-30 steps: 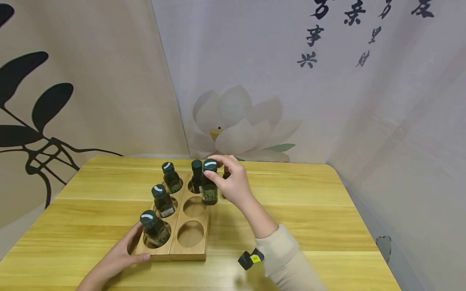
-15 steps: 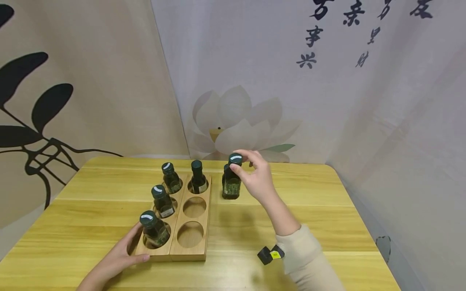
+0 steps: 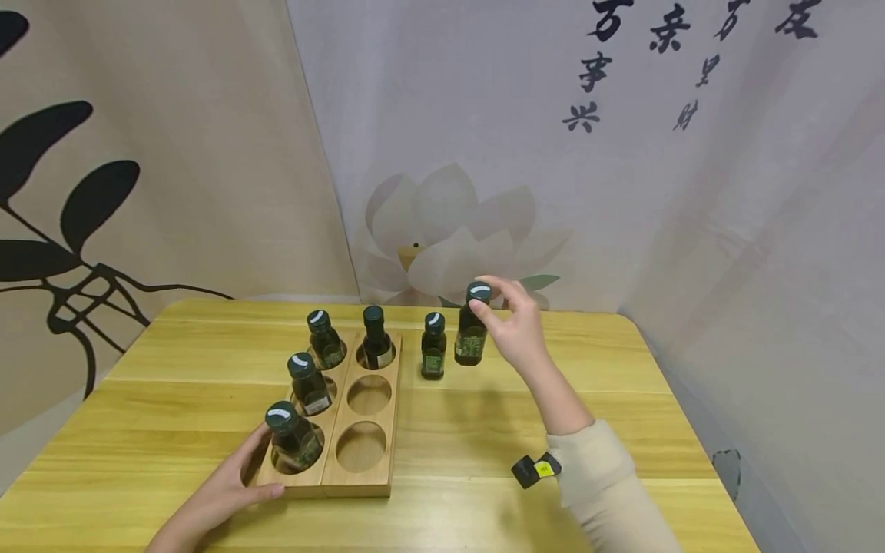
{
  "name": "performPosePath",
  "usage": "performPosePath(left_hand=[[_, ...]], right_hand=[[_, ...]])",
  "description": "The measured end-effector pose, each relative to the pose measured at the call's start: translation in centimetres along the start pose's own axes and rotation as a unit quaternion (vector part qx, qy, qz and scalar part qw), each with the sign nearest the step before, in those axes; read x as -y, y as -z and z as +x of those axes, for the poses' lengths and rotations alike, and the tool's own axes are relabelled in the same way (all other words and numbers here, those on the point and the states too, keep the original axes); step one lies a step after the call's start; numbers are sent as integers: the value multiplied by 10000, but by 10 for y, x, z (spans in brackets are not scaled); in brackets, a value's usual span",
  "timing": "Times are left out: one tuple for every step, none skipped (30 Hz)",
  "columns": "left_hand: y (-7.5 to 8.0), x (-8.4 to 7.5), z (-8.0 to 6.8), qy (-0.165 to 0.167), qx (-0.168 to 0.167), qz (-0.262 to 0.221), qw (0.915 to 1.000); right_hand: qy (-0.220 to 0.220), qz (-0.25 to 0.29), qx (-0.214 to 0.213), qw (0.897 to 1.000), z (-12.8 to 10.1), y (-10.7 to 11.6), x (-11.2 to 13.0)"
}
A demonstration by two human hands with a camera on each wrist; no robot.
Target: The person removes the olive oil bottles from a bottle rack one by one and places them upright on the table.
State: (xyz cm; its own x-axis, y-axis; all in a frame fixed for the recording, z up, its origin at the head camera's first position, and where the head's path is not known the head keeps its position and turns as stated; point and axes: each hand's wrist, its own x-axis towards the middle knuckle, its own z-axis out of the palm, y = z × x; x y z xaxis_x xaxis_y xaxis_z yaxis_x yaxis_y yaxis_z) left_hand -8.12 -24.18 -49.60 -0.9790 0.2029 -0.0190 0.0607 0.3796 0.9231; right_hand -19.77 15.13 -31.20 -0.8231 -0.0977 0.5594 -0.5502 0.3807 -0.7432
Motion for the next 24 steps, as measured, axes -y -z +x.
performPosePath(left_hand=[[0,0,0,12,3,0,10000],[0,0,-1,23,6,-10,10000],[0,0,-1,14,7,-6,10000],[0,-1,-1,19,5,-15,10000],[0,-1,-1,30,3,-23,10000],[0,-1,-2,24,-3,-22,10000],[0,-1,-2,26,-2,-34,10000],[0,-1,-1,17,-9,-31,10000],[0,-1,-1,7,-14,-23,10000],[0,-1,-1,-2,-19,-19,10000],[0,-1,-1,-12,-18,-9,10000],[0,-1,-1,-26,-16,-9,10000],[0,-1,-1,-30,-13,-9,10000],[0,-1,-1,-39,-14,-12,10000],[0,-1,-1,-43,-11,-20,10000],[0,-1,-1,-45,-10,-30,10000],[0,-1,-1,-47,-13,-35,10000],[0,-1,-1,-46,-13,-45,10000],[0,-1,-1,-43,-18,-47,10000],[0,-1,-1,-49,-25,-51,10000],[0,-1,-1,-54,-31,-48,10000],[-1,-1,-1,-61,-40,-37,10000],[-1,-1,-1,-69,-44,-24,10000],[-1,-1,-1,-73,-45,-26,10000]], right_hand=[[-34,-22,-4,10000,0,0,-1],[-62,-59,-10,10000,1,1,-3],[-90,-97,-10,9999,2,1,-4],[-119,-108,-11,9999,2,0,-10],[-136,-105,-19,9999,3,0,-17],[-154,-97,-25,9998,4,0,-24],[-171,-96,-24,9998,5,-1,-32],[-202,-101,-21,9997,5,-1,-39],[-233,-107,-9,9997,6,-2,-47],[-261,-92,2,9996,6,-2,-56],[-282,-91,18,9996,5,-3,-61],[-306,-119,30,9995,5,-4,-65],[-326,-148,43,9994,4,-5,-69],[-340,-143,58,9993,3,-6,-73],[-345,-155,67,9993,2,-7,-77],[-356,-137,64,9993,1,-8,-80],[-372,-131,67,9992,0,-9,-82],[-389,-134,64,9991,-2,-11,-85],[-417,-129,73,9990,-3,-12,-87],[-452,-123,81,9989,-4,-14,-89],[-493,-139,86,9987,-5,-15,-90],[-538,-126,91,9984,-7,-17,-92],[-573,-127,96,9982,-8,-18,-93],[-607,-132,91,9980,-9,-19,-94]])
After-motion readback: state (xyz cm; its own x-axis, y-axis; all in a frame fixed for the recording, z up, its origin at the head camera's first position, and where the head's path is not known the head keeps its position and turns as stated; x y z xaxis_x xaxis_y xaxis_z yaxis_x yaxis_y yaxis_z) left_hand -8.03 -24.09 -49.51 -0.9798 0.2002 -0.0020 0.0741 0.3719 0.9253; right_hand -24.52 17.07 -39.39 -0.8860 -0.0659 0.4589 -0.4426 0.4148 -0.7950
